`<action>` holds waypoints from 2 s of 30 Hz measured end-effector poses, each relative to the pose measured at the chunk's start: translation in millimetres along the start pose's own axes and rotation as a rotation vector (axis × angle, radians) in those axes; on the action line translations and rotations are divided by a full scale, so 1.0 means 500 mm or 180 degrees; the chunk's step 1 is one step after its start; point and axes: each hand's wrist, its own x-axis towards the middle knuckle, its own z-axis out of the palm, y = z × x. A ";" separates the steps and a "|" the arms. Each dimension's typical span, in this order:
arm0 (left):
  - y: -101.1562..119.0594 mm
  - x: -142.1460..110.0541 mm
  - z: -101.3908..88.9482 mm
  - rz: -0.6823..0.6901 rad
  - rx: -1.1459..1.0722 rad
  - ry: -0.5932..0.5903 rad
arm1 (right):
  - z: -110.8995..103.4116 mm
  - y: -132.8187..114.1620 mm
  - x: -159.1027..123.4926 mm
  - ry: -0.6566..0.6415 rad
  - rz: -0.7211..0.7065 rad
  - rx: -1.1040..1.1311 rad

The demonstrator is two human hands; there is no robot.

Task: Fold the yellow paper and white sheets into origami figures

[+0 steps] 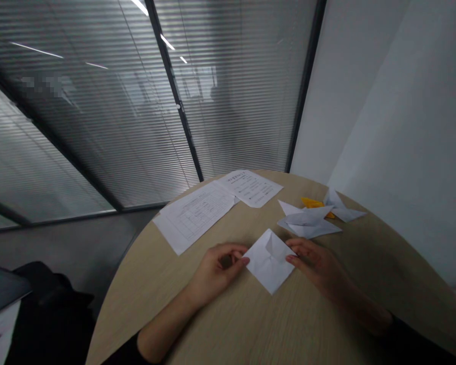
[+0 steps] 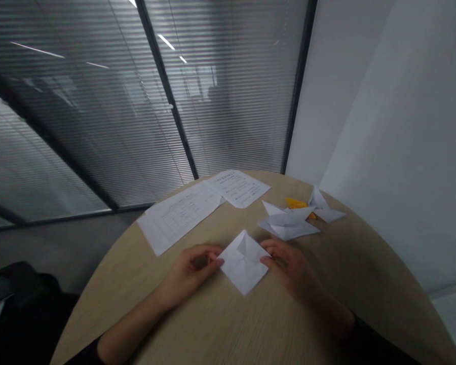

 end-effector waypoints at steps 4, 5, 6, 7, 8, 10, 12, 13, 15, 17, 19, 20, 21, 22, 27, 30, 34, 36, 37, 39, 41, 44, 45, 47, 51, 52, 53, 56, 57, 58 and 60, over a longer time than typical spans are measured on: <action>-0.004 0.003 -0.006 0.0171 0.0505 0.0124 | 0.003 0.008 -0.002 -0.0156 0.0180 -0.0034; -0.003 0.004 -0.008 0.0328 0.0684 0.0120 | 0.003 0.008 -0.001 -0.0207 0.0181 -0.0127; -0.002 0.004 -0.010 0.0502 0.0866 0.0088 | 0.002 0.009 0.000 -0.0247 0.0143 -0.0257; 0.000 0.005 -0.012 0.0662 0.1042 0.0043 | 0.001 0.008 0.002 -0.0257 0.0062 -0.0407; 0.002 0.005 -0.014 0.0782 0.1191 -0.0002 | -0.001 0.008 0.005 -0.0237 -0.0054 -0.0557; 0.007 0.006 -0.016 0.0879 0.1377 -0.0067 | -0.005 0.006 0.010 -0.0122 -0.0321 -0.0821; 0.011 0.005 -0.016 0.0850 0.1439 -0.0086 | -0.010 0.004 0.014 -0.0059 -0.0549 -0.1039; 0.012 0.005 -0.015 0.0822 0.1433 -0.0095 | -0.012 0.002 0.016 -0.0059 -0.0621 -0.1125; 0.014 0.004 -0.014 0.0775 0.1382 -0.0134 | -0.016 0.000 0.017 -0.0093 -0.0704 -0.1237; 0.012 0.004 -0.014 0.0759 0.1330 -0.0154 | -0.018 -0.001 0.016 -0.0084 -0.0725 -0.1314; 0.008 0.005 -0.013 0.0761 0.1353 -0.0145 | -0.016 0.002 0.014 -0.0070 -0.0717 -0.1418; 0.004 0.006 -0.013 0.0757 0.1400 -0.0123 | -0.014 0.003 0.013 -0.0045 -0.0719 -0.1478; 0.001 0.006 -0.013 0.0743 0.1468 -0.0097 | -0.012 0.005 0.012 -0.0016 -0.0735 -0.1540; -0.002 0.006 -0.012 0.0718 0.1551 -0.0065 | -0.010 0.006 0.011 0.0008 -0.0763 -0.1604; -0.012 0.003 -0.008 0.0835 0.1790 -0.0017 | 0.005 -0.017 0.002 0.0057 -0.1020 -0.2012; -0.017 0.000 -0.002 0.1247 0.1778 -0.0378 | 0.016 -0.047 -0.012 -0.0249 -0.1374 -0.2137; -0.026 0.000 0.002 0.1417 0.1835 -0.0606 | 0.030 -0.075 -0.034 -0.1203 -0.1644 -0.2045; -0.026 0.001 0.001 0.1370 0.1882 -0.0666 | 0.035 -0.076 -0.040 -0.1443 -0.1554 -0.2006; -0.025 0.001 0.000 0.1357 0.1909 -0.0687 | 0.037 -0.074 -0.041 -0.1511 -0.1499 -0.2003; -0.021 0.002 -0.003 0.1352 0.1952 -0.0726 | 0.038 -0.067 -0.041 -0.1575 -0.1430 -0.2002; -0.017 0.002 -0.005 0.1361 0.1969 -0.0740 | 0.038 -0.059 -0.039 -0.1552 -0.1394 -0.1991; -0.014 0.000 -0.007 0.1374 0.1998 -0.0725 | 0.033 -0.046 -0.034 -0.1469 -0.1379 -0.1994; -0.014 0.000 -0.007 0.1376 0.2020 -0.0718 | 0.030 -0.042 -0.032 -0.1434 -0.1370 -0.2023; -0.016 -0.001 -0.007 0.1370 0.2069 -0.0726 | 0.023 -0.032 -0.027 -0.1355 -0.1342 -0.2103; -0.018 -0.001 -0.006 0.1360 0.2136 -0.0730 | 0.008 -0.014 -0.017 -0.1246 -0.1308 -0.2256; -0.017 -0.001 -0.006 0.1362 0.2136 -0.0720 | 0.005 -0.010 -0.015 -0.1205 -0.1303 -0.2277; -0.015 -0.001 -0.005 0.1369 0.2124 -0.0709 | 0.004 -0.008 -0.013 -0.1147 -0.1308 -0.2284; -0.009 -0.002 -0.005 0.1381 0.2079 -0.0668 | 0.003 -0.010 -0.009 -0.0938 -0.1373 -0.2238; -0.008 -0.003 -0.005 0.1372 0.2079 -0.0645 | 0.004 -0.014 -0.008 -0.0862 -0.1407 -0.2213; -0.006 -0.003 -0.005 0.1357 0.2085 -0.0623 | 0.005 -0.019 -0.006 -0.0790 -0.1434 -0.2189; -0.006 -0.004 -0.006 0.1321 0.2083 -0.0581 | 0.007 -0.030 -0.003 -0.0695 -0.1466 -0.2143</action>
